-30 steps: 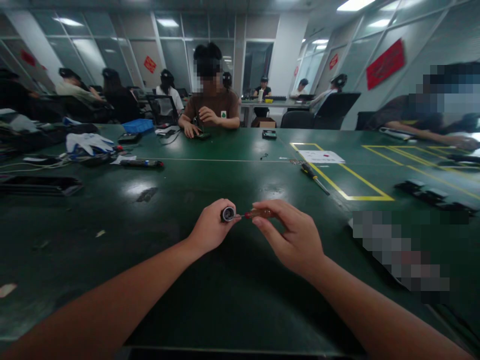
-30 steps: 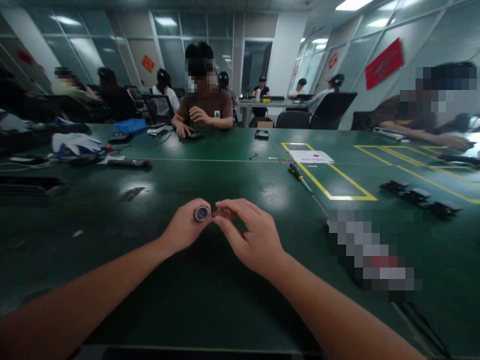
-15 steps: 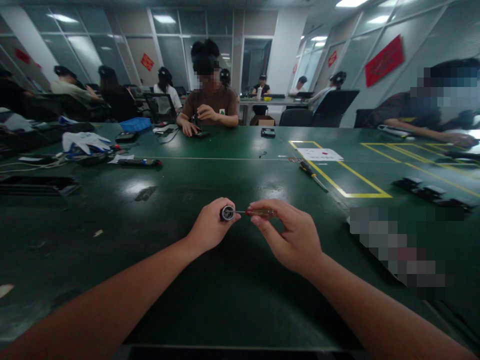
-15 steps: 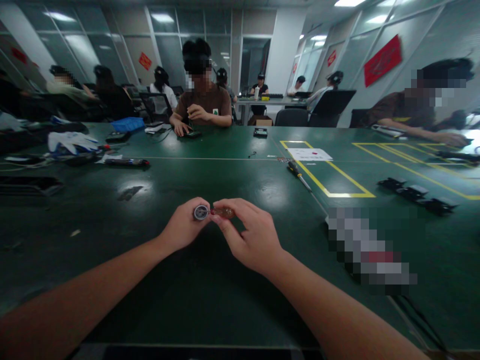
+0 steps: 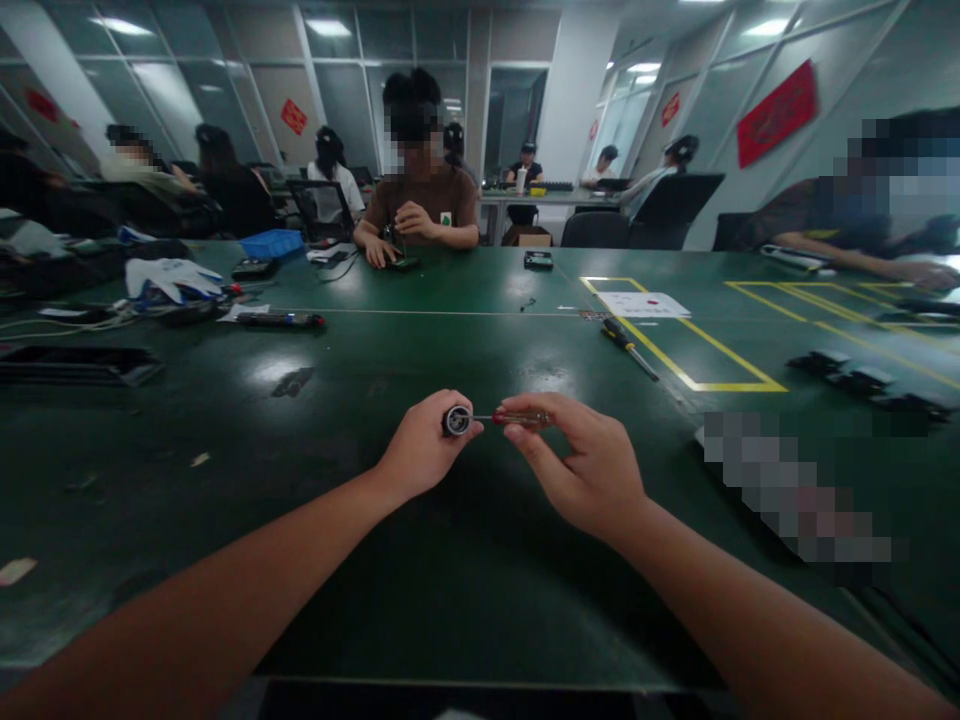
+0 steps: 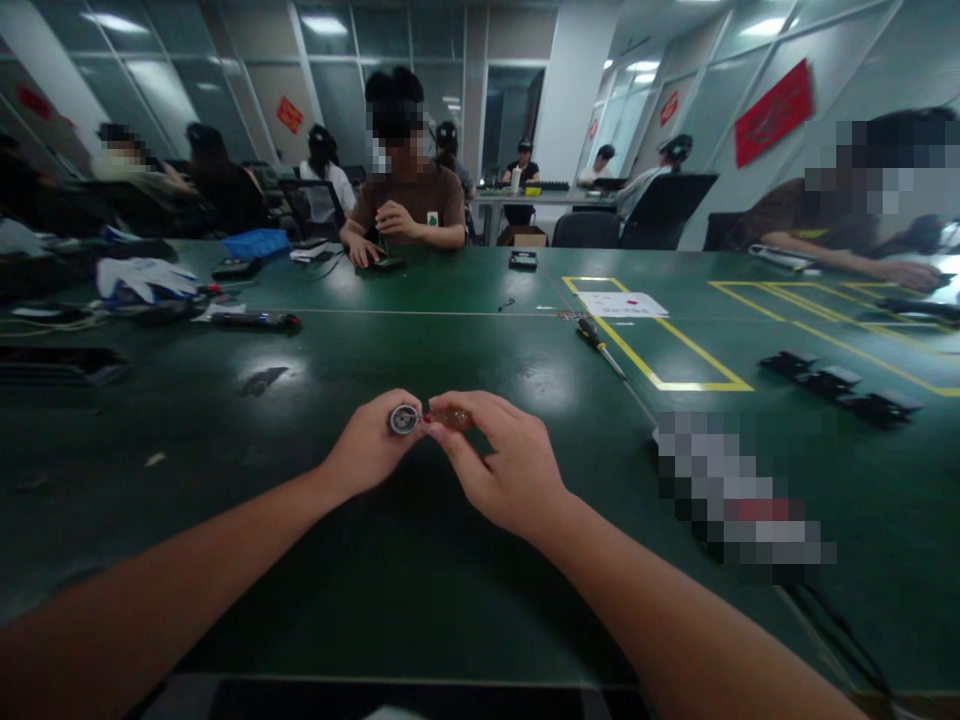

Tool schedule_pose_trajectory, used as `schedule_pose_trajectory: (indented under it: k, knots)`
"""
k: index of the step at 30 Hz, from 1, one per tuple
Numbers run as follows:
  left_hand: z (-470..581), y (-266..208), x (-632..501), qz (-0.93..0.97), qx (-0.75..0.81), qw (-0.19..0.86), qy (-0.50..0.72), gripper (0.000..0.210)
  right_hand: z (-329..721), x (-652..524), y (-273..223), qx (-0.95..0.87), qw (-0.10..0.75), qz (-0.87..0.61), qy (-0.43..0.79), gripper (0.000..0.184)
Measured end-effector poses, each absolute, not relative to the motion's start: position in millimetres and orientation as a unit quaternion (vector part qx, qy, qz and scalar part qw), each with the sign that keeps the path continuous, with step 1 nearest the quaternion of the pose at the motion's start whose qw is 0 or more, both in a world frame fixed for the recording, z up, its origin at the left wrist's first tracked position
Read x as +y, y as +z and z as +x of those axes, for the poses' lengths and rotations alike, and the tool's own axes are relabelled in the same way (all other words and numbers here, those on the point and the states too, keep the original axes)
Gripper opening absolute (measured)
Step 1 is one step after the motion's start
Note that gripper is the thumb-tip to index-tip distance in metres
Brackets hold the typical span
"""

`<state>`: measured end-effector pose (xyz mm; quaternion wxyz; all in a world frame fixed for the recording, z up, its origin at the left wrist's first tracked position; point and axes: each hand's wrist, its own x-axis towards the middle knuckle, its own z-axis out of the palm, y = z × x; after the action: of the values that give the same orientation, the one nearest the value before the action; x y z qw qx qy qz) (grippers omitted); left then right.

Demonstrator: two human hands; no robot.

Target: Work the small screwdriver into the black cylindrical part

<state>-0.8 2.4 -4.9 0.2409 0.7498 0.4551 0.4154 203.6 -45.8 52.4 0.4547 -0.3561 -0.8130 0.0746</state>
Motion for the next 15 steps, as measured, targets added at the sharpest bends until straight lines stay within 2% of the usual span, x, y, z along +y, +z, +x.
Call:
schedule_pose_trajectory:
  k: [15]
  knots:
    - [-1.7,-2.6,1.5,0.758,0.45,0.229,0.413,0.011,203.4,-46.1,51.4,-0.815,0.45,-0.356,0.079,0.017]
